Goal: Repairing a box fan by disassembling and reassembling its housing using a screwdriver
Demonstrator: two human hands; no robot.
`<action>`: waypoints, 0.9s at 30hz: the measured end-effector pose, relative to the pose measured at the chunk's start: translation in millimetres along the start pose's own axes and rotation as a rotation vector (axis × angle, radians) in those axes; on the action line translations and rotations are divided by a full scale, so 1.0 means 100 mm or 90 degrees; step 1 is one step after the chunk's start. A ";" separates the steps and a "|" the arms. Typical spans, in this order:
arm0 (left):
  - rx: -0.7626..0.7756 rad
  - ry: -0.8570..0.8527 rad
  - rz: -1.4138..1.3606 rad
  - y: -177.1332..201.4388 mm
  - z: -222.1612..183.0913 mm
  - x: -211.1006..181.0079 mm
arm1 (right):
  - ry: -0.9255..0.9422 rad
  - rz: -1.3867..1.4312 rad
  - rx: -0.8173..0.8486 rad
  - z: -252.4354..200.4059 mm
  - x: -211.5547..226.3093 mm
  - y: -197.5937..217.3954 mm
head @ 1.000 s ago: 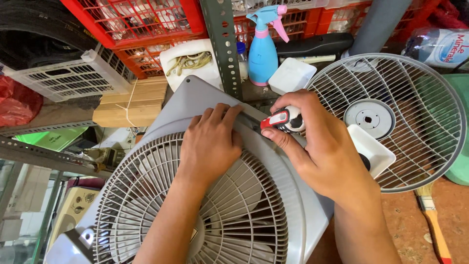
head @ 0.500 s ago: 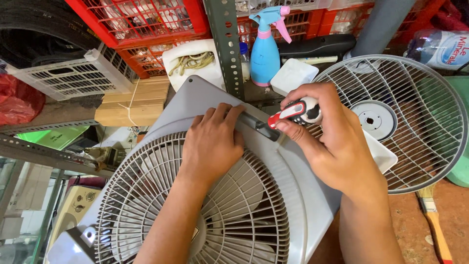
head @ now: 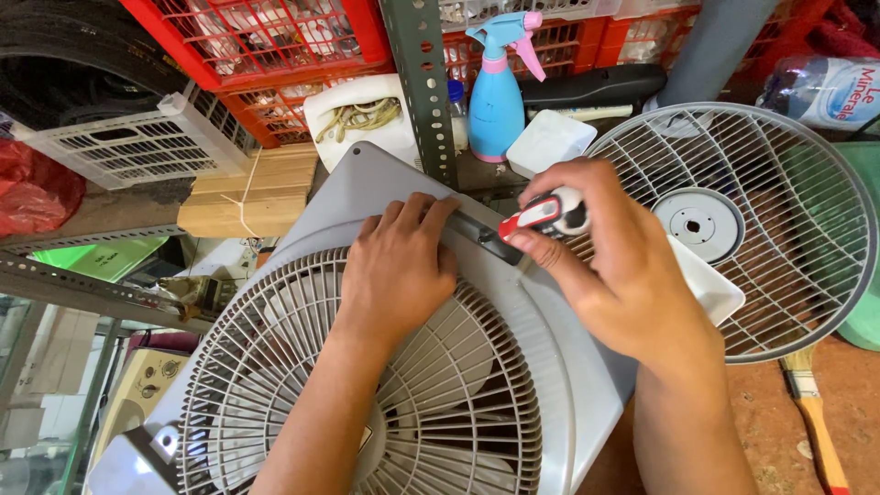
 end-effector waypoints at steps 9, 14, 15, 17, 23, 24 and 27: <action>-0.073 -0.145 -0.313 0.25 0.10 -0.22 | 0.041 0.082 0.017 0.03 0.01 -0.15; -0.080 -0.112 -0.362 0.11 0.09 -0.31 | 0.148 0.037 -0.071 0.06 0.03 -0.14; -0.094 -0.116 -0.354 0.08 0.09 -0.30 | 0.149 0.042 -0.082 0.06 0.03 -0.14; -0.110 -0.117 -0.346 0.09 0.09 -0.28 | 0.151 0.048 -0.092 0.06 0.03 -0.14; -0.071 -0.076 -0.401 0.20 0.09 -0.31 | 0.151 0.246 -0.007 -0.02 0.04 -0.11; -0.098 -0.085 -0.400 0.18 0.08 -0.29 | 0.161 0.183 -0.007 -0.02 0.07 -0.10; -0.157 -0.073 -0.376 0.09 0.08 -0.25 | 0.185 0.105 -0.019 -0.01 0.13 -0.06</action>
Point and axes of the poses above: each hand's wrist, its own z-axis towards the middle knuckle, its own y-axis out of the back of the hand, x = y × z, the point moved 2 cm from there along z, towards the middle knuckle, and after that the axes turned 12 degrees about -y, right-handed, at the moved point
